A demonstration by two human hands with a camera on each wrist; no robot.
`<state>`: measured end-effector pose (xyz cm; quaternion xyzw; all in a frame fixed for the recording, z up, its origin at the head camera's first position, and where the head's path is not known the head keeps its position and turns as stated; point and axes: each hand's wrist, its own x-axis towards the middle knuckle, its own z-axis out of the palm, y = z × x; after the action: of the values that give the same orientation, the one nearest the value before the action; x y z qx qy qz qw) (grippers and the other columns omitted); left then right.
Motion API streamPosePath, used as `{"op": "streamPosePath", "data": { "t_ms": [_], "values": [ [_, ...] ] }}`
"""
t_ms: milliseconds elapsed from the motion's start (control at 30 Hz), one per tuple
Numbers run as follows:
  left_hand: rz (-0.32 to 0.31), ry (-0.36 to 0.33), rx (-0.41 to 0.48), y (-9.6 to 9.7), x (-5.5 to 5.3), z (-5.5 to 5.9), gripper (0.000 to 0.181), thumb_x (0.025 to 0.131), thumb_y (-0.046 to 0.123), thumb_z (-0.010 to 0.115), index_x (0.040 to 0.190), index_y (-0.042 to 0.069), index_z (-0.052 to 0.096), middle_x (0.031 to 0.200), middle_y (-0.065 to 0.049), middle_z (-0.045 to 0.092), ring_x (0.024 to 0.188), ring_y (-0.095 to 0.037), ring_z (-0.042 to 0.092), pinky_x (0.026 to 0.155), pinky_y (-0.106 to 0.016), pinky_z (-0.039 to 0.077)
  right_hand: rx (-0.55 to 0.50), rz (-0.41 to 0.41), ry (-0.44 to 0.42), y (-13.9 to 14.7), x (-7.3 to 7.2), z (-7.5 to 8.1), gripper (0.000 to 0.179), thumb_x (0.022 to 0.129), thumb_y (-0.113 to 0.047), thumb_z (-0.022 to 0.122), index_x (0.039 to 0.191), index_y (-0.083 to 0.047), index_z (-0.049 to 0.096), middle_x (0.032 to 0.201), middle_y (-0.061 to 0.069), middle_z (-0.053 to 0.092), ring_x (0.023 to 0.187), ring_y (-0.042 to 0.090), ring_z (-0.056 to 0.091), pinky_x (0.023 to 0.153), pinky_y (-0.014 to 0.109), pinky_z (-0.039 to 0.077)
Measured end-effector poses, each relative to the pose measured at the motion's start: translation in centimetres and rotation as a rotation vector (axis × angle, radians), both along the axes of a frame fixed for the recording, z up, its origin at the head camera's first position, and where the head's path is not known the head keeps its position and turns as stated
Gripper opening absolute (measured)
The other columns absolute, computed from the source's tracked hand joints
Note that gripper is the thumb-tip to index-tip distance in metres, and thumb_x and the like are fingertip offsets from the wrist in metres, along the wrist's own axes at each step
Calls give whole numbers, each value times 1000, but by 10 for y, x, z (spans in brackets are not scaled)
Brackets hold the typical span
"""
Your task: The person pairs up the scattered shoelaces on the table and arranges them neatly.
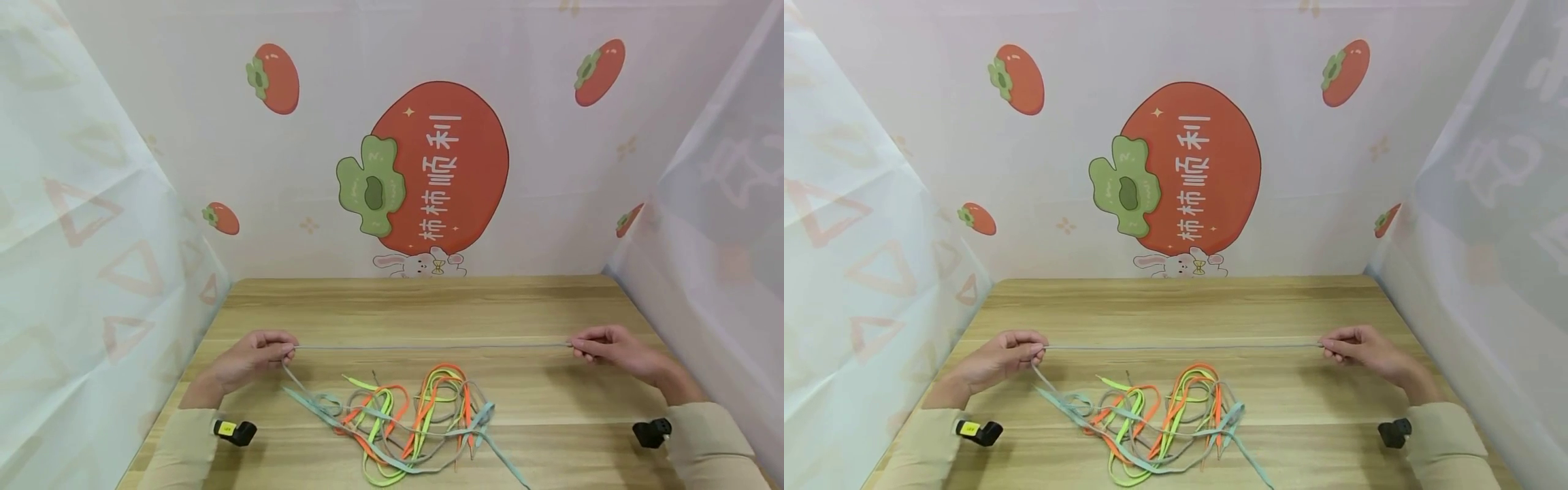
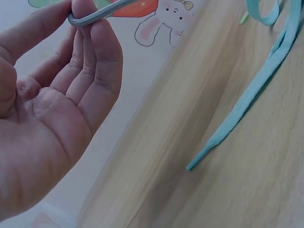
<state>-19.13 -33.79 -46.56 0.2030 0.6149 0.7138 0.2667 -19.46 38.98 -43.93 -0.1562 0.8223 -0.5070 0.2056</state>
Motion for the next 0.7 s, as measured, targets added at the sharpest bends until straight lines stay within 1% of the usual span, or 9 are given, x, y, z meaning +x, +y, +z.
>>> {"op": "streamPosePath", "data": {
  "t_ms": [133, 200, 300, 367, 467, 533, 600, 700],
  "values": [
    [-3, 4, 8, -7, 2, 1, 36, 111, -4, 41, 123, 11, 72, 107, 8, 75, 98, -3, 70, 90, -22, 59, 17, -48, 29, 9, 2, -1, 36, 112, -17, 53, 124, 16, 61, 96, -6, 70, 83, 3, 62, 75, 25, 58],
    [-5, 4, 15, -11, 3, 2, 35, 111, -4, 41, 124, 8, 71, 108, 8, 75, 98, -3, 71, 91, -23, 60, 17, -72, 49, 14, 2, -2, 34, 112, -15, 54, 124, 16, 63, 97, -7, 72, 84, 3, 63, 76, 24, 58],
    [7, 1, 5, -16, 4, 4, 33, 111, -3, 41, 126, 5, 70, 108, 8, 75, 98, -4, 71, 91, -23, 60, 23, -96, 80, 22, 2, -3, 30, 111, -12, 54, 125, 12, 67, 99, -9, 76, 86, 2, 66, 77, 21, 59],
    [21, -5, -11, -19, 4, 4, 34, 112, -2, 41, 126, 6, 70, 108, 9, 75, 97, -3, 71, 91, -23, 60, 32, -116, 85, 26, 2, -4, 29, 111, -12, 54, 126, 9, 68, 101, -9, 76, 87, 2, 66, 78, 20, 59],
    [34, -5, -20, -25, 5, 5, 37, 112, -2, 40, 124, 12, 72, 107, 10, 75, 97, -3, 71, 91, -23, 60, 62, -155, 82, 32, 2, -4, 33, 112, -15, 53, 130, 9, 66, 103, -9, 75, 88, 4, 66, 79, 20, 59],
    [38, -4, -16, -28, 7, 6, 38, 112, -2, 40, 124, 13, 73, 108, 9, 75, 97, -3, 71, 91, -23, 60, 87, -182, 76, 35, 3, -3, 38, 113, -18, 52, 133, 13, 63, 104, -9, 75, 89, 5, 66, 79, 21, 59],
    [38, 0, -8, -32, 8, 7, 37, 112, -2, 40, 126, 10, 72, 109, 9, 75, 98, -4, 71, 93, -23, 60, 110, -220, 73, 38, 3, -2, 42, 113, -20, 52, 135, 14, 61, 105, -9, 75, 89, 5, 66, 80, 21, 60],
    [41, 5, -6, -38, 9, 5, 35, 112, -2, 40, 127, 7, 70, 110, 8, 75, 99, -4, 72, 94, -25, 60, 128, -251, 69, 42, 4, -1, 44, 113, -23, 53, 136, 14, 61, 107, -8, 76, 91, 4, 68, 81, 22, 61]
  ]
}}
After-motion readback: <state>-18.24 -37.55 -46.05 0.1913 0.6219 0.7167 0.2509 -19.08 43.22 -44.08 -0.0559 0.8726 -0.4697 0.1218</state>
